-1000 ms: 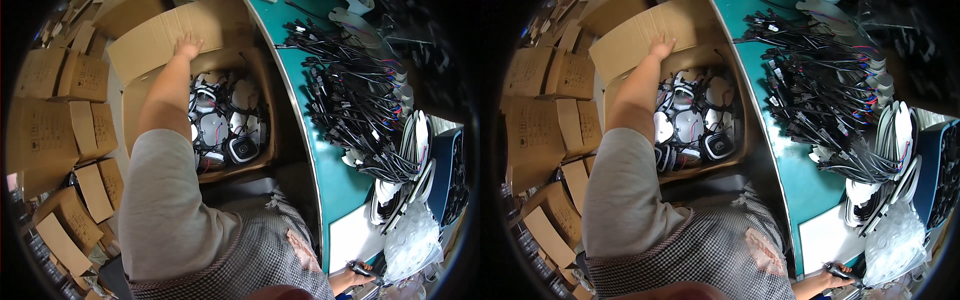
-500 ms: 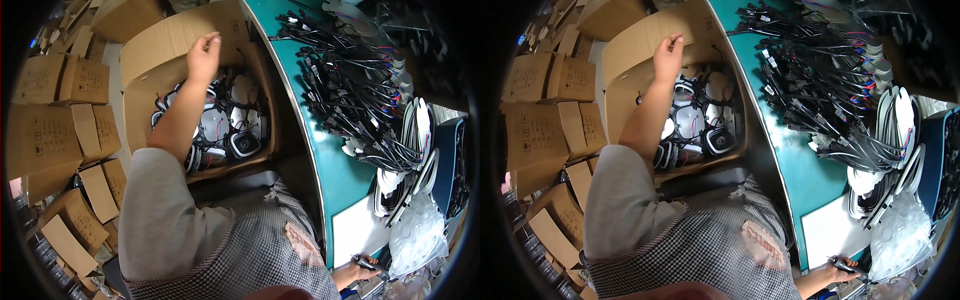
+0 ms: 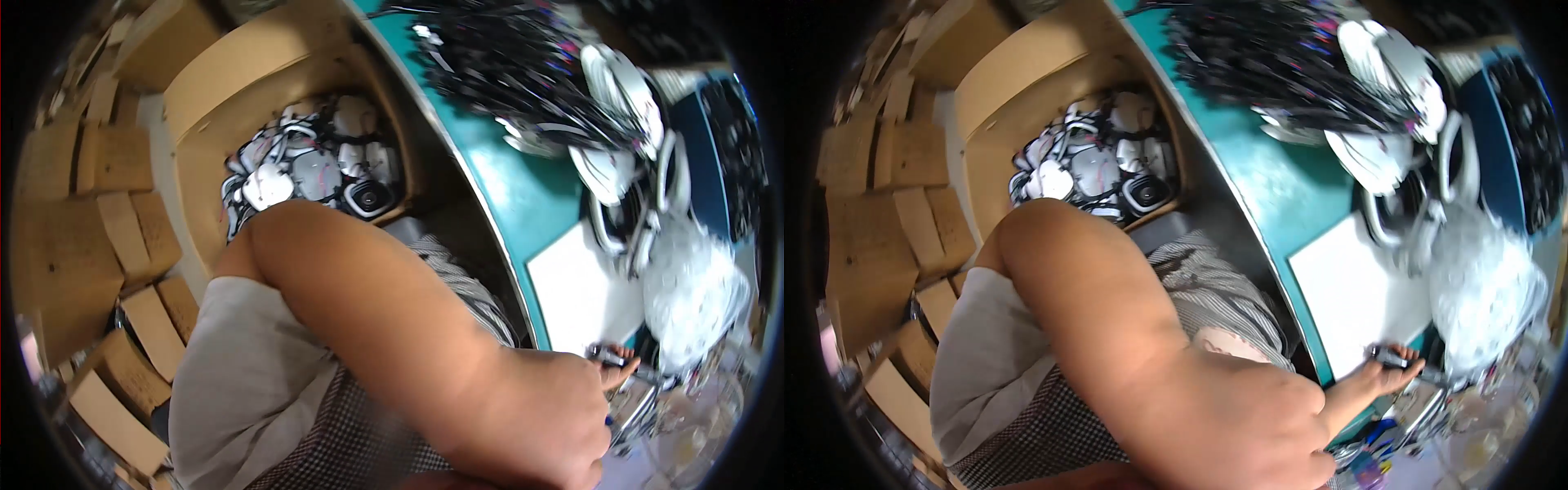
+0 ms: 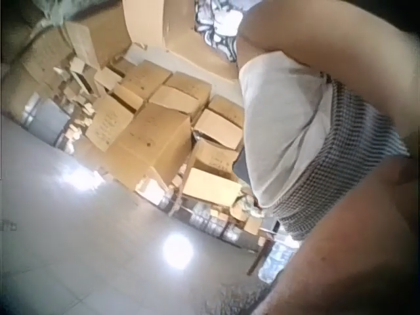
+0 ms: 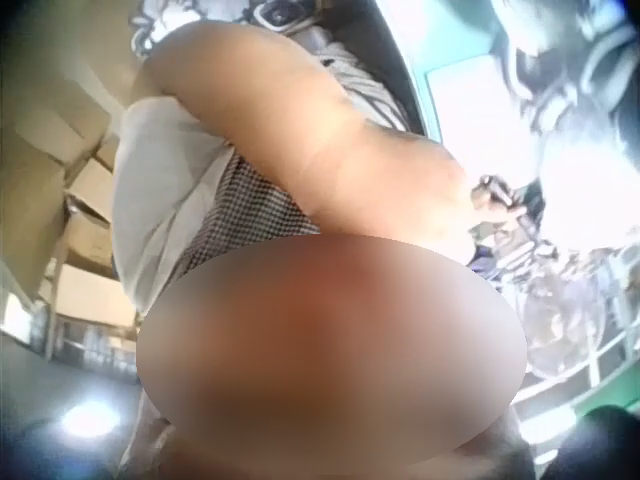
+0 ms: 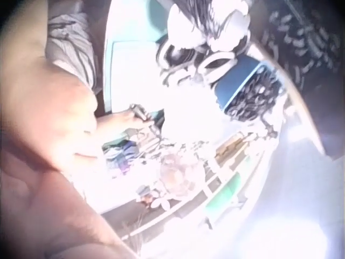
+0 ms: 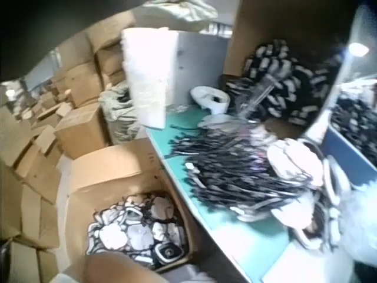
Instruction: The person assembles small plastic housings and electronic circuit boards, securing them together with an electric screwdriver.
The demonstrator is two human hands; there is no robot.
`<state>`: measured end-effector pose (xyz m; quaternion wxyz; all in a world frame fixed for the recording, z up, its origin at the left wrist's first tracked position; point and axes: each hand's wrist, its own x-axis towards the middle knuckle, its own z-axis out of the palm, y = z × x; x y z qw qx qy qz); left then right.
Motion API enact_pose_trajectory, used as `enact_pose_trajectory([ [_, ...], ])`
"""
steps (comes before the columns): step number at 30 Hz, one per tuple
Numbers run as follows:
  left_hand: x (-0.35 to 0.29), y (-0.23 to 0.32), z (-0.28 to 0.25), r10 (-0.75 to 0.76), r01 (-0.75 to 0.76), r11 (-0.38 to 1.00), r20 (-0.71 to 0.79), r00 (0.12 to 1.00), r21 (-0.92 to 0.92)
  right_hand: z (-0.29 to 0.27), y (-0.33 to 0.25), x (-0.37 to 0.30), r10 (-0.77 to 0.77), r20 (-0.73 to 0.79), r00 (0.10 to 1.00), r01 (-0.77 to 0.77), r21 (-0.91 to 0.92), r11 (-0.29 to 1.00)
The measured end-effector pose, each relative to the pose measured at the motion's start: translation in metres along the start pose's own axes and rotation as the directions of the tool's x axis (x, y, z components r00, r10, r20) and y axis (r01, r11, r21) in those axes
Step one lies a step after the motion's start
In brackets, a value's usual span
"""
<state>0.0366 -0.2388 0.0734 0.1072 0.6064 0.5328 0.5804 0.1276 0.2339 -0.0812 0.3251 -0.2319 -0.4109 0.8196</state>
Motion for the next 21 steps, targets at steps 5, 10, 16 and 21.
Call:
enact_pose_trajectory([
  [5,0.043,-0.003,0.03,0.193,-0.082,0.931,0.289,0.938,-0.354,0.045,0.015,-0.019,-0.047,-0.255,0.966,0.03,-0.069,0.997],
  [10,0.067,-0.009,0.07,0.298,-0.281,0.906,0.004,0.955,-0.318,0.039,0.004,-0.011,-0.089,-0.203,0.975,0.085,-0.032,0.996],
  [16,0.091,-0.014,0.068,0.218,-0.225,0.928,-0.056,0.974,-0.297,0.064,-0.032,-0.028,-0.247,0.029,0.969,0.247,-0.004,0.969],
  [21,0.125,-0.019,0.045,0.424,-0.43,0.885,0.072,0.903,0.178,0.083,-0.044,-0.023,-0.279,0.237,0.931,0.249,0.148,0.957],
])
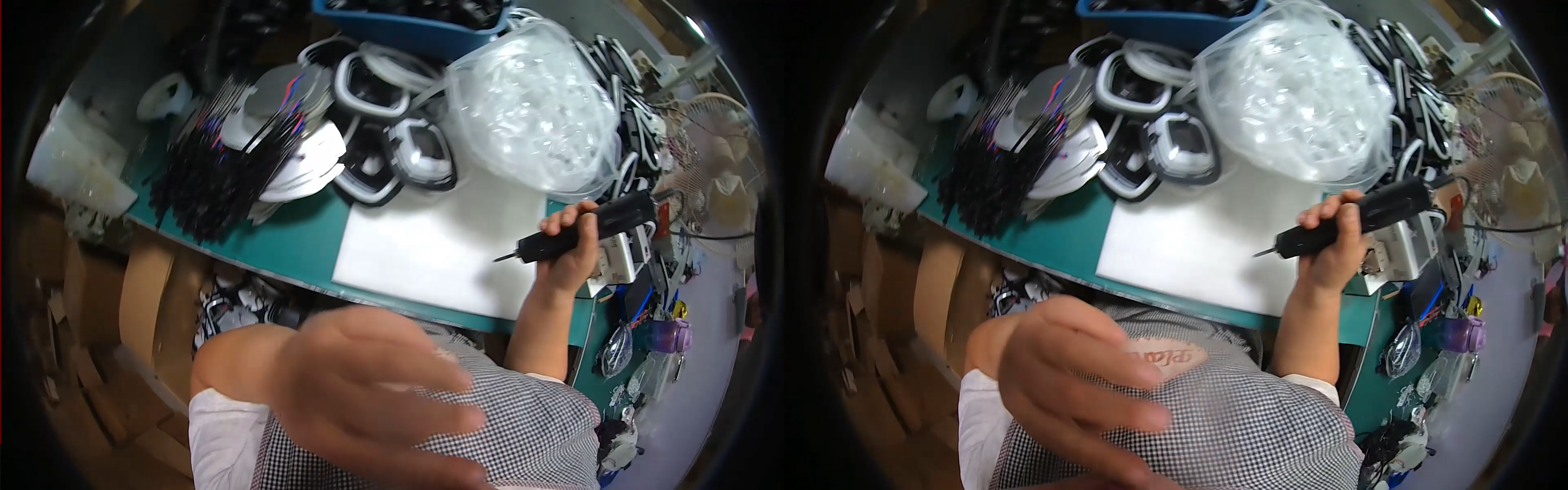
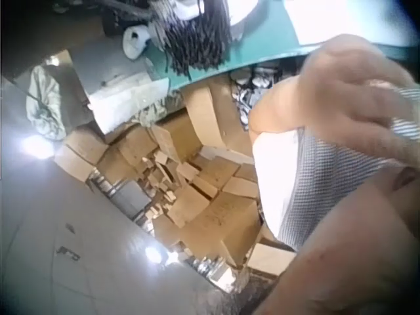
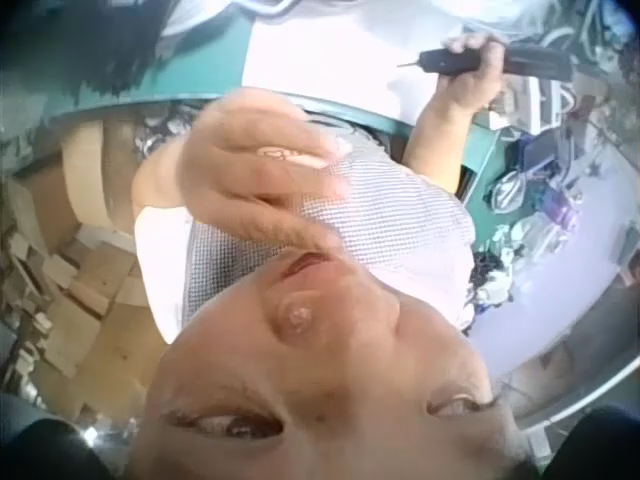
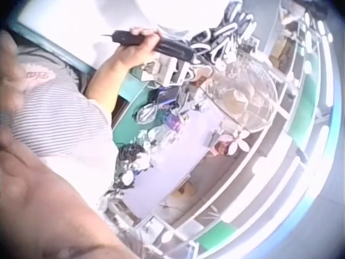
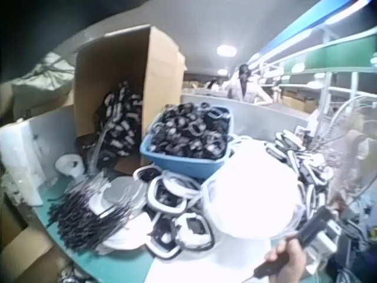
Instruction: The person assembles small plastic housings and electronic circuit boards, securing them together with an electric screwdriver.
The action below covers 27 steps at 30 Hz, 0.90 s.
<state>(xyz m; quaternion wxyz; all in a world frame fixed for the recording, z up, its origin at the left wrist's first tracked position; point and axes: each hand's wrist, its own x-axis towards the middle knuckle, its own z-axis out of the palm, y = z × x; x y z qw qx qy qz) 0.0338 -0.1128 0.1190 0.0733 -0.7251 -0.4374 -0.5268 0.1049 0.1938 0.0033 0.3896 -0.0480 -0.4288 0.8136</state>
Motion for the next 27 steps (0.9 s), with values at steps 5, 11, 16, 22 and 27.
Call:
enact_pose_trajectory([
  [5,0.024,-0.046,-0.008,-0.438,0.438,0.878,-0.049,0.898,0.192,-0.017,0.013,0.013,0.041,-0.013,0.999,-0.039,0.139,0.99],
  [11,0.087,-0.107,0.006,-0.345,0.339,0.885,-0.039,0.938,0.32,-0.04,0.02,0.009,-0.027,-0.017,0.999,0.03,0.181,0.983],
  [16,0.18,-0.185,0.072,-0.245,0.107,0.87,0.233,0.941,0.482,-0.042,0.009,0.006,-0.082,-0.091,0.992,0.101,0.234,0.967],
  [22,0.233,-0.276,0.207,-0.202,-0.383,0.648,0.634,0.746,0.658,-0.046,-0.003,0.008,-0.206,-0.184,0.961,0.238,0.166,0.957],
  [27,0.227,-0.331,0.262,-0.274,-0.623,0.517,0.803,0.53,0.587,-0.046,-0.007,0.009,-0.207,-0.136,0.969,0.236,0.248,0.94],
])
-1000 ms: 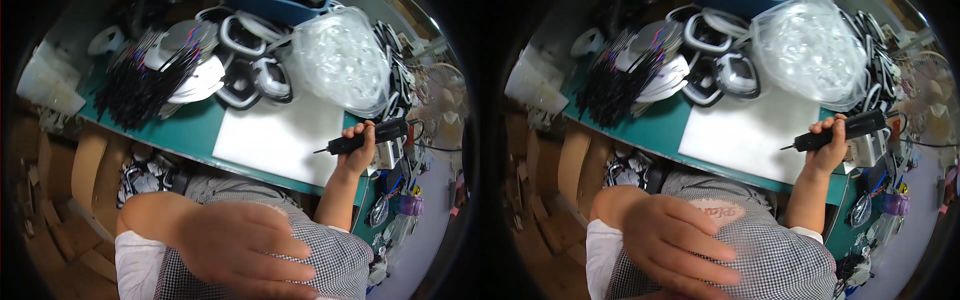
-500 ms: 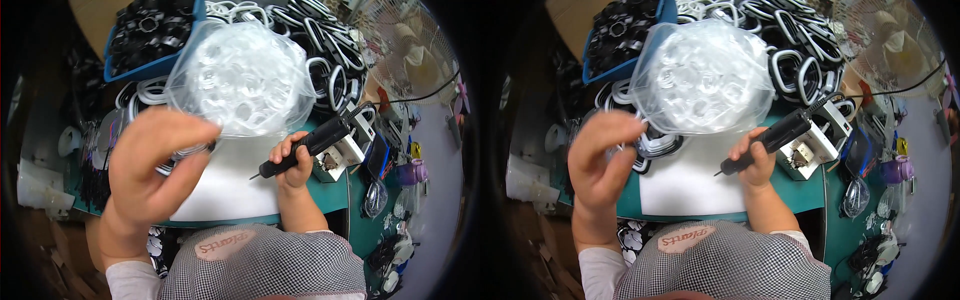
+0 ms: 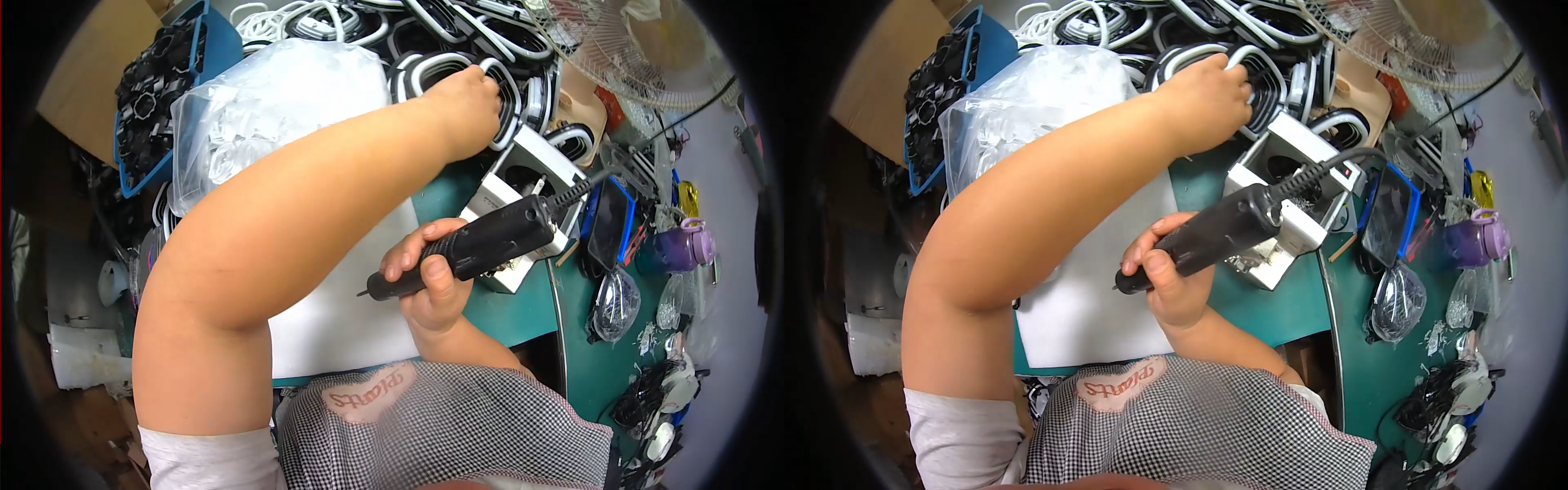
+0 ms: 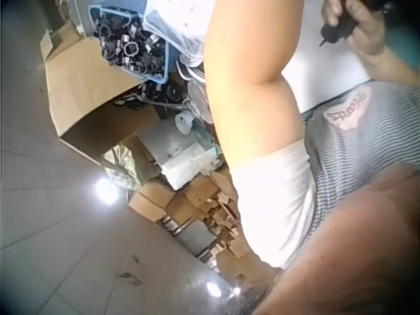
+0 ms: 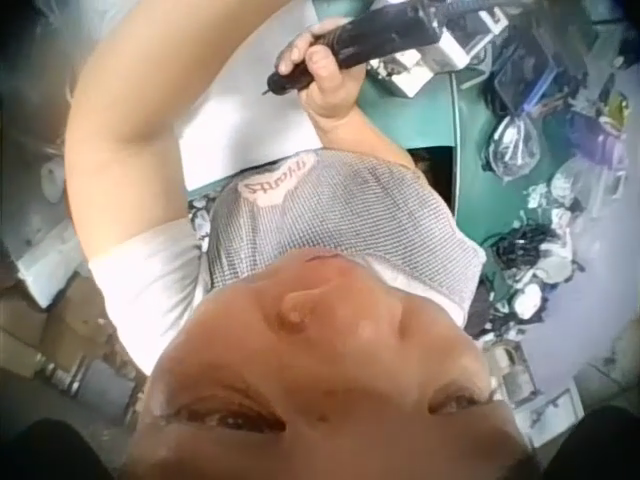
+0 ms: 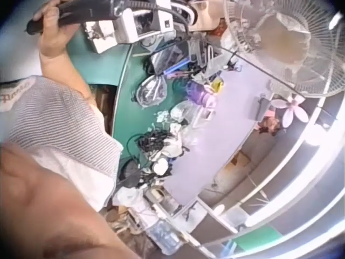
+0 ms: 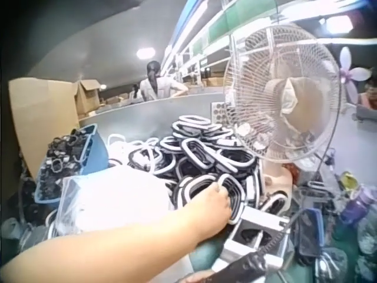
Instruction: The person assembles small plastic housings and electronic circuit boards, securing them together with an electric screwdriver.
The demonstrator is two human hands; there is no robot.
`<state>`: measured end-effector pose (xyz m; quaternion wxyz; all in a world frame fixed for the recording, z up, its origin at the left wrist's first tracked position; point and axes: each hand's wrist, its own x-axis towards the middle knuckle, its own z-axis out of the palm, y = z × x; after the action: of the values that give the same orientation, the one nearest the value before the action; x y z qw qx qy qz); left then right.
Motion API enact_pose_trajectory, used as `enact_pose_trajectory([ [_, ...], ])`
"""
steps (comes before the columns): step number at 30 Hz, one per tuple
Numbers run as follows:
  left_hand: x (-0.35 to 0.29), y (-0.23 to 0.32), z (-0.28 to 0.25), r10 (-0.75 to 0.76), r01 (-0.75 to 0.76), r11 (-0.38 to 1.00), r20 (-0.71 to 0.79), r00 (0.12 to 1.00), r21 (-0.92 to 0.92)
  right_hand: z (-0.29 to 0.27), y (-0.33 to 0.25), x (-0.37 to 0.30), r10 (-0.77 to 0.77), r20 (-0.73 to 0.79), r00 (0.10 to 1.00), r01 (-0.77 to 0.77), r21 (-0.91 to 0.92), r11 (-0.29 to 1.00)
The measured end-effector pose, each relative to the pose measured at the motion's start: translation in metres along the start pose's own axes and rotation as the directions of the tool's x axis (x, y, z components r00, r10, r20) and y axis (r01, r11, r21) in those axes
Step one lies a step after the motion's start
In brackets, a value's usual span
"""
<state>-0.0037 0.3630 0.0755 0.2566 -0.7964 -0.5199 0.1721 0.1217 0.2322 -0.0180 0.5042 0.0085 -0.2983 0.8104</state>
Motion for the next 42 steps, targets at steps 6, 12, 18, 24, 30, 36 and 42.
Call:
enact_pose_trajectory([
  [6,-0.004,-0.029,-0.035,-0.103,0.105,0.994,-0.064,0.993,0.036,-0.004,-0.006,0.001,0.015,0.005,1.0,-0.015,0.038,0.999],
  [12,-0.096,-0.051,-0.121,-0.655,0.487,0.694,-0.184,0.733,-0.529,0.004,-0.009,-0.003,0.039,-0.022,0.999,-0.039,-0.016,0.999],
  [18,-0.237,-0.013,-0.097,-0.812,0.132,-0.136,0.187,0.554,-0.982,-0.006,-0.008,0.003,0.022,-0.196,0.98,-0.03,-0.038,0.999],
  [24,-0.348,0.106,-0.045,-0.689,-0.057,-0.633,0.527,0.498,-0.772,-0.017,-0.011,0.013,0.005,-0.229,0.973,-0.037,-0.137,0.99],
  [30,-0.362,0.208,0.002,-0.528,0.029,-0.831,0.804,0.273,-0.555,-0.027,-0.011,0.015,-0.022,-0.24,0.971,-0.035,-0.23,0.972],
  [36,-0.369,0.216,0.005,-0.402,0.185,-0.868,0.871,0.282,-0.461,-0.026,-0.001,0.009,0.021,-0.218,0.976,-0.081,-0.272,0.959],
  [42,-0.373,0.2,-0.02,-0.846,0.738,-0.043,0.417,0.331,-0.674,-0.032,0.003,0.009,0.048,-0.189,0.981,-0.101,-0.279,0.955],
])
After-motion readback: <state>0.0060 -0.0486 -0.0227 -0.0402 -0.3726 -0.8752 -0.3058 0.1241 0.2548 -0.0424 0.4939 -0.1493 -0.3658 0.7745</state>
